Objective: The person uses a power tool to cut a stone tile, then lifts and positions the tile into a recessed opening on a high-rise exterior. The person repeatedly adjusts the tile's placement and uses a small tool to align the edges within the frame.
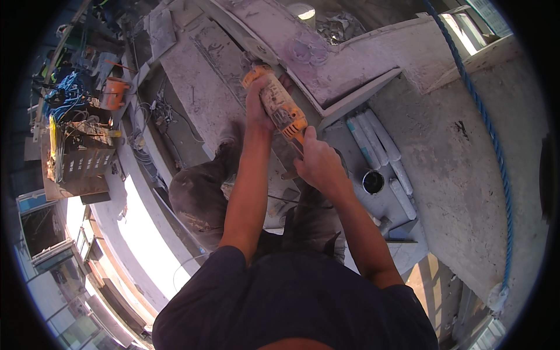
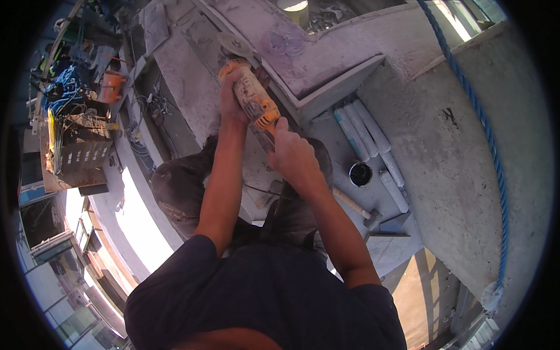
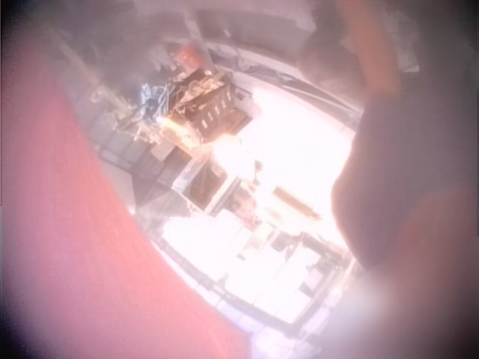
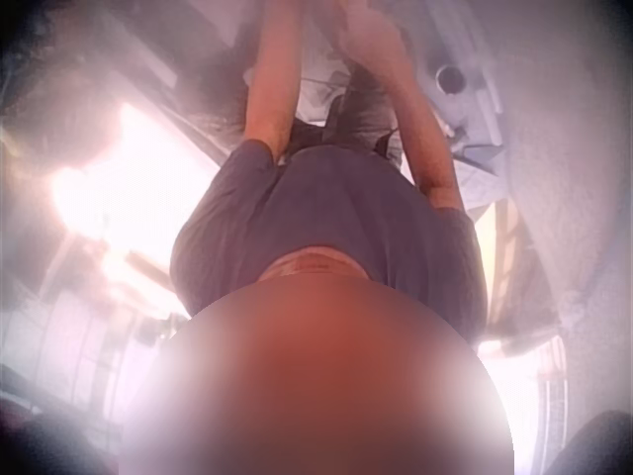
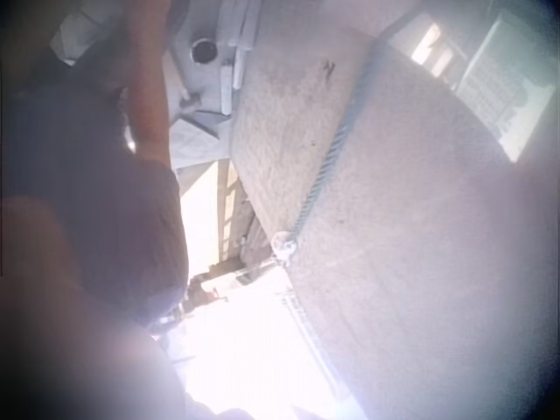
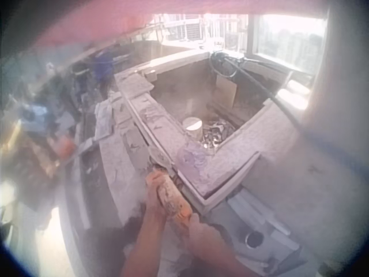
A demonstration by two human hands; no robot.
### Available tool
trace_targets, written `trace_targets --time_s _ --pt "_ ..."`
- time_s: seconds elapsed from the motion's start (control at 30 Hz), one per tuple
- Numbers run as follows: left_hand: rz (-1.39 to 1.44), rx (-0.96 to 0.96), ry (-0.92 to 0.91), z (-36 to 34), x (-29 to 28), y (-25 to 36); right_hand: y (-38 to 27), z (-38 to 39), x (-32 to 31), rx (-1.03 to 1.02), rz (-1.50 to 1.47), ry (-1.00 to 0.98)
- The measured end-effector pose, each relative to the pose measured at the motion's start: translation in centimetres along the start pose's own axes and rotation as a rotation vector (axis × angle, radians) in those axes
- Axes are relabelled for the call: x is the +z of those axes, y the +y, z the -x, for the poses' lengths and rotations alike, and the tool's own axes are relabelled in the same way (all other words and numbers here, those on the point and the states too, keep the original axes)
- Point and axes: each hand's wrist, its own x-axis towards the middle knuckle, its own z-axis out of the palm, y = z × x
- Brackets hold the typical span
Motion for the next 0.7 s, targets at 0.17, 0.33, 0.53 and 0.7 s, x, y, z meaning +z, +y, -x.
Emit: trace_targets --time_s 0.17,0.33,0.53,0.7 --pt "0.006 0.003 -0.012 0.1 -0.3 0.0 -0.1 0.3 -0.3 0.006 0.014 -0.012" --pt "0.006 -0.006 -0.024 -0.5 -0.7 -0.2 0.1 -0.1 -0.3 -0.009 0.01 -0.005" --pt "-0.021 0.005 -0.043 -1.1 -1.1 -0.2 0.2 -0.2 -0.5 -0.017 0.009 -0.008" --pt "-0.008 0.01 -0.019 0.1 -0.3 -0.5 0.9 0.2 -0.1 -0.027 -0.004 -0.002"
